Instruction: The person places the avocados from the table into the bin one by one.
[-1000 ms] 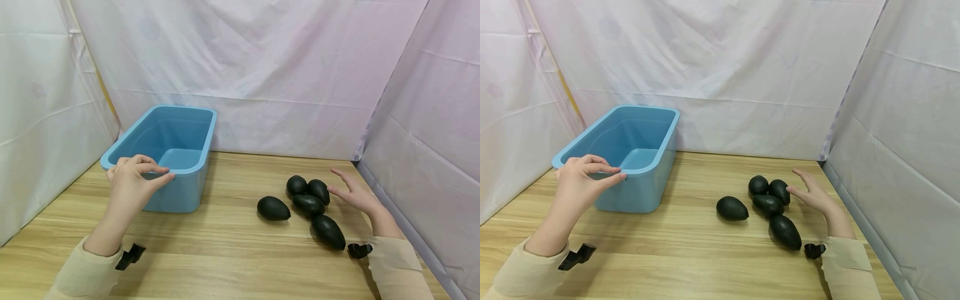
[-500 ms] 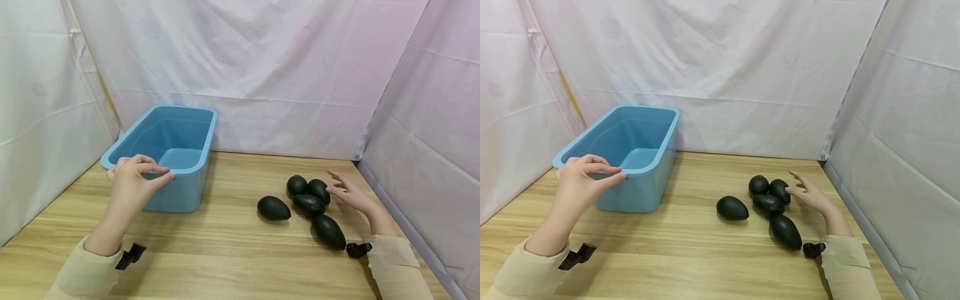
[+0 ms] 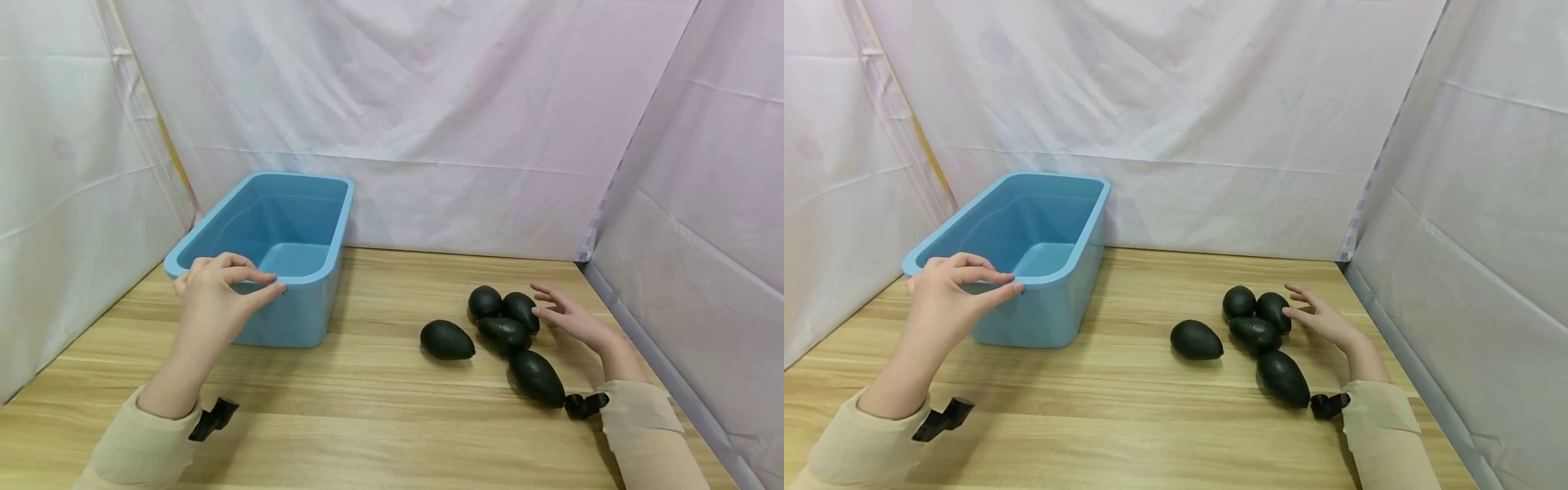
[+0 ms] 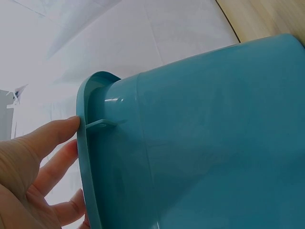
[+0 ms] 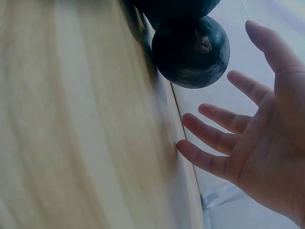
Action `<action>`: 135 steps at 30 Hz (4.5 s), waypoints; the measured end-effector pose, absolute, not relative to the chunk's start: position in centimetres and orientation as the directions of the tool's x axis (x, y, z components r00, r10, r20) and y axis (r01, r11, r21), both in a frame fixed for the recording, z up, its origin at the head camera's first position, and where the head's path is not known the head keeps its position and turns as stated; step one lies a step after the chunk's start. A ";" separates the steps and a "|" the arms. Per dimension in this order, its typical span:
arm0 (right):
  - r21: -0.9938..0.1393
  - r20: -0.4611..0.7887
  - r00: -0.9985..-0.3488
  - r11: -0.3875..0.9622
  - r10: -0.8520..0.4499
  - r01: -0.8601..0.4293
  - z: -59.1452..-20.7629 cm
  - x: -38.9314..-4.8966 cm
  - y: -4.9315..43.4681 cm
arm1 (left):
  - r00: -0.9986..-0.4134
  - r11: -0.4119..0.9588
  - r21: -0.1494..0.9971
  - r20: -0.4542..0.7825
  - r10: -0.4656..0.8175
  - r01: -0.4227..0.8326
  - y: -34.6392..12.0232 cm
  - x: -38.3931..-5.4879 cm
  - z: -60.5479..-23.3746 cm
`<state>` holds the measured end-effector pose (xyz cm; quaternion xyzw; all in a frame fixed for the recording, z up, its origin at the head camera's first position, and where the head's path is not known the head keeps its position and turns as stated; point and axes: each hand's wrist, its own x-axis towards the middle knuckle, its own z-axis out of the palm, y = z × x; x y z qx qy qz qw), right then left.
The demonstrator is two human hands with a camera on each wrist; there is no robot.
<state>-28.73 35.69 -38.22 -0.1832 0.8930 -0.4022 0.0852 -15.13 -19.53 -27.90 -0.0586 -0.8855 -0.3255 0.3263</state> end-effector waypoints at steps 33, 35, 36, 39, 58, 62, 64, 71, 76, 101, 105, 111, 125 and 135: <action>-0.797 -0.056 -0.902 0.564 -0.427 -0.217 -39.4 -29.3 35.1 | -0.774 0.780 0.535 0.624 -0.105 0.325 -19.5 -15.2 -28.0; -0.792 -0.060 -0.903 0.571 -0.425 -0.216 -39.5 -29.4 35.1 | -0.777 0.775 0.542 0.620 -0.109 0.324 -19.5 -15.2 -28.0; -0.791 -0.061 -0.903 0.573 -0.424 -0.216 -39.5 -29.4 35.0 | -0.779 0.773 0.547 0.617 -0.111 0.322 -19.6 -15.2 -28.0; -0.787 -0.057 -0.908 0.578 -0.416 -0.215 -39.5 -29.4 35.0 | -0.780 0.771 0.550 0.615 -0.114 0.321 -19.6 -15.2 -28.0; -0.779 -0.010 -0.922 0.581 -0.388 -0.236 -39.8 -29.5 34.8 | -0.783 0.777 0.542 0.613 -0.106 0.319 -19.5 -15.1 -28.0; -0.785 -0.001 -0.923 0.572 -0.386 -0.238 -39.9 -29.4 34.9 | -0.782 0.777 0.541 0.615 -0.106 0.321 -19.5 -15.2 -28.0; -0.787 0.002 -0.923 0.569 -0.385 -0.239 -39.9 -29.4 34.9 | -0.781 0.776 0.542 0.616 -0.106 0.322 -19.4 -15.2 -28.0; -0.777 0.013 -0.923 0.577 -0.384 -0.251 -39.8 -29.3 34.9 | -0.782 0.778 0.541 0.614 -0.107 0.319 -19.4 -15.2 -28.0; -0.768 0.024 -0.921 0.583 -0.388 -0.266 -39.8 -29.3 35.0 | -0.780 0.778 0.539 0.617 -0.105 0.322 -19.4 -15.2 -28.0; -0.782 0.068 -0.911 0.546 -0.406 -0.302 -38.8 -29.0 34.7 | -0.773 0.779 0.536 0.625 -0.108 0.325 -19.6 -15.2 -28.1; -0.770 0.077 -0.909 0.554 -0.410 -0.316 -38.5 -28.8 34.7 | -0.767 0.784 0.526 0.633 -0.103 0.329 -19.6 -15.2 -28.1; -0.752 0.070 -0.912 0.579 -0.405 -0.315 -38.2 -28.8 34.8 | -0.764 0.784 0.523 0.637 -0.100 0.333 -19.6 -15.3 -28.1; -0.706 0.142 -0.902 0.597 -0.408 -0.381 -37.1 -28.5 34.8 | -0.768 0.789 0.522 0.632 -0.103 0.323 -19.6 -15.3 -28.0; -0.680 0.125 -0.909 0.632 -0.399 -0.371 -35.9 -27.8 34.2 | -0.773 0.782 0.532 0.626 -0.106 0.323 -19.6 -15.3 -28.1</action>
